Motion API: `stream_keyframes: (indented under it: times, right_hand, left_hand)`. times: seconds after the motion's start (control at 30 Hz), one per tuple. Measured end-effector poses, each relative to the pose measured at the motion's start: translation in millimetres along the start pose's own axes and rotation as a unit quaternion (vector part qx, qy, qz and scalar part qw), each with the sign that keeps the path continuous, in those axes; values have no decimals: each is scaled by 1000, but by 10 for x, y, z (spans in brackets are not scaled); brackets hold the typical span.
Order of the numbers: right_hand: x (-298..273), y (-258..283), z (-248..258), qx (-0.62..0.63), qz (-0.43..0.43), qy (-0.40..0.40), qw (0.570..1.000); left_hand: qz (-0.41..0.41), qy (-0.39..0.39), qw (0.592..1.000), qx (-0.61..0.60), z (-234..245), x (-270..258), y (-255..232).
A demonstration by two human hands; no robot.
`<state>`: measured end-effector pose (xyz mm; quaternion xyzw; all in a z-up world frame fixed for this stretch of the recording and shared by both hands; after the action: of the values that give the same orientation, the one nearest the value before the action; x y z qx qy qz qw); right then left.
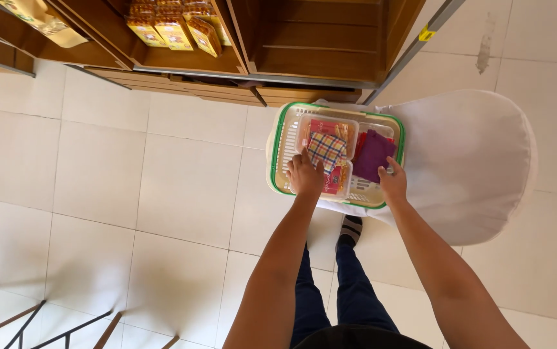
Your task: Selecting snack containers from a shelf, placing them in a basket, and wiping the shelf clean with a cloth.
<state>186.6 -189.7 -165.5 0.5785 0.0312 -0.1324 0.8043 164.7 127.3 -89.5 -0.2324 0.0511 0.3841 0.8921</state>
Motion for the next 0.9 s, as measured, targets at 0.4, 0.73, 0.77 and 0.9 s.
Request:
stream_keyframes:
  times: [0.4,0.73,0.77,0.9]
  right_hand:
    - [-690,-957,-847,-38,-109,79,990]
    - [-1101,109,-1018,236,-136,100,957]
    - [-1150,192,-1033,254,-136,100,952]
    - [-1292,343,-931,289,-128,90,945]
  left_hand:
    - [-158,16,936,-314,286,47,86]
    - [138,323,669,-655,1316,-92,634]
    - [150,315,717,-604,1371,-108,718]
    - [59,263,858,-436,1641,-143,748]
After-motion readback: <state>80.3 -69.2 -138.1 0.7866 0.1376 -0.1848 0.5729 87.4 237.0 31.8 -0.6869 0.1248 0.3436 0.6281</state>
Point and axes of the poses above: each hand's wrist, its own x-axis towards the middle knuckle, its own z-axis out of the back of the hand, y = z × x, the point moved 10 cm from there along x, towards the middle knuckle, and after that the axes turned 15 degrees about z, right-handed, at the moved point
